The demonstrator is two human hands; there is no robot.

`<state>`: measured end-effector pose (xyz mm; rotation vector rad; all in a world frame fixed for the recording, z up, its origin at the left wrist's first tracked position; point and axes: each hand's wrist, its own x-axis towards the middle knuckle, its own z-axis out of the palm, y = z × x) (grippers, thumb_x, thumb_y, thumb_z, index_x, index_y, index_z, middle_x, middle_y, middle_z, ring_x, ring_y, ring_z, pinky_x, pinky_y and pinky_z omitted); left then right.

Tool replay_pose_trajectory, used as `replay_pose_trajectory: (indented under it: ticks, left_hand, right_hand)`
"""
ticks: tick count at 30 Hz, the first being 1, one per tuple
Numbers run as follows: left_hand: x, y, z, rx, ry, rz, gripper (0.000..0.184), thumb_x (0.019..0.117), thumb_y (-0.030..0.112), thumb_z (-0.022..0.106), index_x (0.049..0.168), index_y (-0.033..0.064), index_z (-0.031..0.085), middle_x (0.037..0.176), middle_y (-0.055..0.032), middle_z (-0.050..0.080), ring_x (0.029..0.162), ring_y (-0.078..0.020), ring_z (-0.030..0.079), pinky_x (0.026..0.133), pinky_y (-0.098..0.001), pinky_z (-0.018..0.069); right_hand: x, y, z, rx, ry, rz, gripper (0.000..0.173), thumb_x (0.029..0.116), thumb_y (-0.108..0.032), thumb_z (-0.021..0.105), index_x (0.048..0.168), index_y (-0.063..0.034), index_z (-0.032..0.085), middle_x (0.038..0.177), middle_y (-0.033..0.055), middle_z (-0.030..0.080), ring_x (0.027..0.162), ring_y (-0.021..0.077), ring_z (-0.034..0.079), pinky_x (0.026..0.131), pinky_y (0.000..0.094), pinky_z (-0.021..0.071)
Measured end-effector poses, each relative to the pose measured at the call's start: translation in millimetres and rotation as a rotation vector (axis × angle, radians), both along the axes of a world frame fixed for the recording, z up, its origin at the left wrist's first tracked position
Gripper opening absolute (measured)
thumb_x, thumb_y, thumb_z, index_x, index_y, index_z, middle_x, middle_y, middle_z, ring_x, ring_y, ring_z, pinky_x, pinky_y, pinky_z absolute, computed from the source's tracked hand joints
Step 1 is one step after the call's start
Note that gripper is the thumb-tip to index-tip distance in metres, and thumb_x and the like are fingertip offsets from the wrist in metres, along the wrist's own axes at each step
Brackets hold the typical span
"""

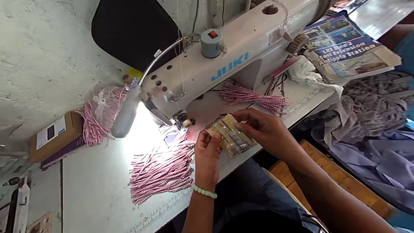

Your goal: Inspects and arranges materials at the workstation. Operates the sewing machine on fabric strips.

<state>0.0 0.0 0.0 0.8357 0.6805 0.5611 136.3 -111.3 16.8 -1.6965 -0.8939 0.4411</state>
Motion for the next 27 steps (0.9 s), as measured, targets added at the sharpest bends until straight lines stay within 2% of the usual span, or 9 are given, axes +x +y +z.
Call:
replay_pose_trajectory:
  ticks: [3, 7, 9, 12, 16, 19, 23, 25, 27]
  left_hand:
    - [0, -11, -4, -0.047, -0.042, 0.01, 0.019, 0.104, 0.0, 0.049, 0.123, 0.0015, 0.051, 0.107, -0.0095, 0.067, 0.094, -0.0167, 0.071, 0.086, -0.0341, 0.0605]
    - [2, -15, -5, -0.058, -0.02, 0.005, 0.02, 0.1025, -0.003, 0.05, 0.122, 0.0016, 0.051, 0.107, -0.009, 0.067, 0.095, -0.0164, 0.07, 0.088, -0.0336, 0.0598]
    - [1, -15, -6, 0.027, 0.038, -0.011, 0.022, 0.097, -0.008, 0.056, 0.118, -0.0007, 0.055, 0.101, -0.0075, 0.07, 0.092, -0.014, 0.071, 0.087, -0.0317, 0.0599]
    - [1, -13, -3, 0.238, 0.152, -0.117, 0.04, 0.0869, -0.007, 0.067, 0.124, -0.0017, 0.054, 0.099, -0.0063, 0.073, 0.086, -0.0121, 0.072, 0.08, -0.0292, 0.0608]
    - [11, -16, 9, 0.439, 0.152, -0.216, 0.058, 0.0842, -0.005, 0.069, 0.137, 0.0001, 0.046, 0.111, -0.0053, 0.072, 0.087, -0.0125, 0.074, 0.075, -0.0314, 0.0644]
    - [17, -16, 11, 0.509, 0.074, -0.266, 0.042, 0.0865, -0.009, 0.065, 0.126, 0.0007, 0.055, 0.108, 0.0017, 0.073, 0.091, -0.0091, 0.074, 0.081, -0.0323, 0.0643]
    - [21, -16, 9, 0.511, -0.026, -0.306, 0.039, 0.0857, -0.012, 0.066, 0.117, 0.01, 0.059, 0.105, 0.0092, 0.074, 0.095, -0.0075, 0.073, 0.086, -0.0325, 0.0632]
    - [20, -18, 9, 0.484, -0.038, -0.307, 0.04, 0.0854, -0.011, 0.068, 0.116, 0.0123, 0.06, 0.105, 0.0087, 0.074, 0.095, -0.0081, 0.073, 0.086, -0.0327, 0.0633]
    - [19, -19, 11, 0.468, -0.043, -0.297, 0.039, 0.0845, -0.011, 0.071, 0.114, 0.0139, 0.063, 0.104, 0.0096, 0.075, 0.094, -0.0071, 0.073, 0.085, -0.0309, 0.0634]
  right_hand:
    - [-6, -4, -1, 0.018, -0.039, -0.03, 0.02, 0.0947, -0.022, 0.07, 0.111, -0.0111, 0.071, 0.099, -0.0023, 0.073, 0.077, 0.0006, 0.069, 0.067, 0.015, 0.0586]
    - [-7, -5, -7, 0.03, -0.18, -0.105, 0.017, 0.0961, -0.021, 0.066, 0.103, -0.0071, 0.072, 0.094, 0.0008, 0.074, 0.083, 0.0003, 0.07, 0.073, 0.015, 0.0585]
    - [-5, -8, -8, 0.052, -0.24, -0.102, 0.018, 0.0976, -0.021, 0.064, 0.103, -0.0057, 0.073, 0.095, 0.0029, 0.074, 0.086, 0.0021, 0.071, 0.076, 0.016, 0.0587]
    - [-1, -14, -1, 0.074, -0.317, -0.057, 0.018, 0.0996, -0.018, 0.062, 0.105, -0.0039, 0.073, 0.096, 0.0052, 0.075, 0.087, 0.0073, 0.072, 0.079, 0.022, 0.0599]
    - [7, -28, 15, 0.094, -0.381, -0.037, 0.015, 0.0996, -0.013, 0.062, 0.105, -0.0036, 0.072, 0.094, 0.0078, 0.074, 0.085, 0.0143, 0.071, 0.078, 0.0299, 0.0599]
    - [18, -41, 24, 0.178, -0.272, 0.018, 0.016, 0.1005, -0.01, 0.061, 0.108, 0.0004, 0.072, 0.099, 0.0105, 0.074, 0.087, 0.0128, 0.07, 0.08, 0.0273, 0.058]
    - [29, -54, 29, 0.352, -0.18, 0.075, 0.017, 0.1, -0.009, 0.064, 0.108, 0.0047, 0.07, 0.116, 0.014, 0.072, 0.106, 0.0122, 0.069, 0.093, 0.026, 0.0571]
    - [28, -57, 32, 0.485, -0.242, 0.053, 0.016, 0.1004, -0.014, 0.065, 0.1, 0.0007, 0.071, 0.118, 0.0118, 0.072, 0.116, 0.014, 0.065, 0.102, 0.029, 0.0519]
    - [20, -64, 43, 0.623, -0.315, 0.024, 0.015, 0.1008, -0.021, 0.066, 0.096, -0.0072, 0.07, 0.108, 0.0052, 0.068, 0.11, 0.0109, 0.062, 0.097, 0.0257, 0.0513]
